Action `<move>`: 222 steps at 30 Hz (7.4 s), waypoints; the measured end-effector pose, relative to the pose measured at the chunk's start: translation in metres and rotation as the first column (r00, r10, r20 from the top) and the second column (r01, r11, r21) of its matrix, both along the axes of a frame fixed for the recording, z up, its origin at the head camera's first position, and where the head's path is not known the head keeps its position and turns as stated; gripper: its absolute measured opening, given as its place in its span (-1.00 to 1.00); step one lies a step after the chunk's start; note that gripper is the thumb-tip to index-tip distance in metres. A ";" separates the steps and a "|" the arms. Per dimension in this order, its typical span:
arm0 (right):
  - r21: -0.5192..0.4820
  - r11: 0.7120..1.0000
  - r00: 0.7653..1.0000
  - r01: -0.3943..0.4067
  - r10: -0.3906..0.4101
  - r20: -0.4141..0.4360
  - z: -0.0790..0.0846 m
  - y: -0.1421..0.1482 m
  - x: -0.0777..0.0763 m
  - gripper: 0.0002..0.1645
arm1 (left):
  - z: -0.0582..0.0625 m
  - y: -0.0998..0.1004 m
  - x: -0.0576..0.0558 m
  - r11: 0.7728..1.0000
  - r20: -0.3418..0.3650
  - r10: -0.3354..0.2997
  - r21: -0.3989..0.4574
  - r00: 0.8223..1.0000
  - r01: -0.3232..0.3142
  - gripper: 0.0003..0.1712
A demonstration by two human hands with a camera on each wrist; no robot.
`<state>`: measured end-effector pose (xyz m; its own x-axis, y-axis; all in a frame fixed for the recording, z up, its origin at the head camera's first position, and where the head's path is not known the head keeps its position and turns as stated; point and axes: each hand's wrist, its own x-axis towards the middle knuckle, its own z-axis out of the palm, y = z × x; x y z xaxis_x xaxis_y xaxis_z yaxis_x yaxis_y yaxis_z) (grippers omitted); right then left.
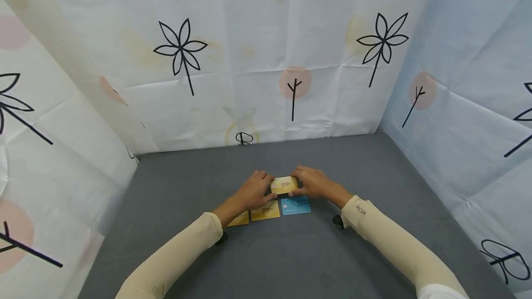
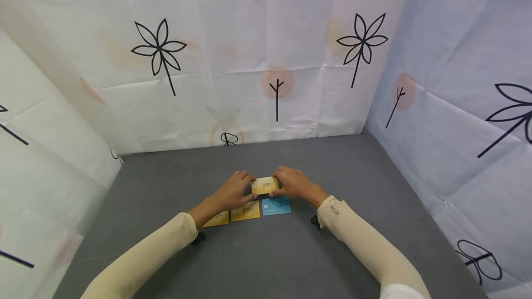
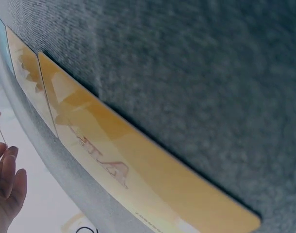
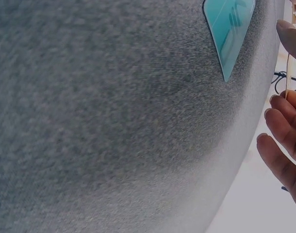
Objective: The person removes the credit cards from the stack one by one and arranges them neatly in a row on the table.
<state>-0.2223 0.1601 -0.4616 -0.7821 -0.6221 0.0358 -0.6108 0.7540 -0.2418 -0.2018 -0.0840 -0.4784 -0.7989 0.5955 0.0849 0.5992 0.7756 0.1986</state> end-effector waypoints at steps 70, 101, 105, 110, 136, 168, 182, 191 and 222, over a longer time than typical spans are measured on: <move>-0.071 0.997 1.000 0.014 -0.013 0.013 -0.005 0.055 0.033 -0.37 | -0.010 0.045 0.018 0.995 -0.089 -0.096 -0.034 0.991 0.093 -0.40; -0.101 0.995 1.000 -0.005 0.008 0.028 -0.011 0.079 0.039 -0.38 | -0.004 0.065 0.024 0.991 -0.050 -0.123 -0.059 0.991 0.120 -0.43; -0.109 0.994 0.999 -0.010 0.014 0.033 -0.012 0.083 0.039 -0.37 | -0.004 0.068 0.024 0.990 -0.047 -0.128 -0.066 0.991 0.125 -0.43; -0.109 0.994 0.999 0.002 0.003 0.044 -0.010 0.087 0.041 -0.38 | -0.004 0.072 0.024 0.989 -0.056 -0.132 -0.072 0.990 0.128 -0.43; -0.070 0.997 0.999 0.022 -0.019 0.045 -0.011 0.102 0.047 -0.39 | -0.011 0.093 0.026 0.980 -0.092 -0.155 -0.137 0.984 0.141 -0.46; -0.045 0.997 0.997 0.056 -0.053 0.061 -0.017 0.110 0.044 -0.38 | -0.014 0.105 0.018 0.973 -0.076 -0.183 -0.153 0.980 0.170 -0.49; -0.021 0.998 0.997 0.051 -0.049 0.066 -0.018 0.108 0.039 -0.36 | -0.017 0.106 0.017 0.977 -0.090 -0.155 -0.161 0.984 0.139 -0.51; -0.018 0.998 0.996 0.059 -0.058 0.065 -0.016 0.106 0.040 -0.37 | -0.020 0.107 0.017 0.979 -0.112 -0.157 -0.148 0.981 0.140 -0.51; -0.010 0.999 0.999 0.038 -0.038 0.037 -0.017 0.117 0.037 -0.39 | -0.013 0.113 0.019 0.977 -0.071 -0.162 -0.153 0.984 0.149 -0.47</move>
<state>-0.1855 0.2769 -0.4783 -0.8062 -0.5914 0.0126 -0.5720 0.7740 -0.2717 -0.1824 0.0285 -0.4918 -0.6895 0.7226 0.0493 0.7243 0.6886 0.0349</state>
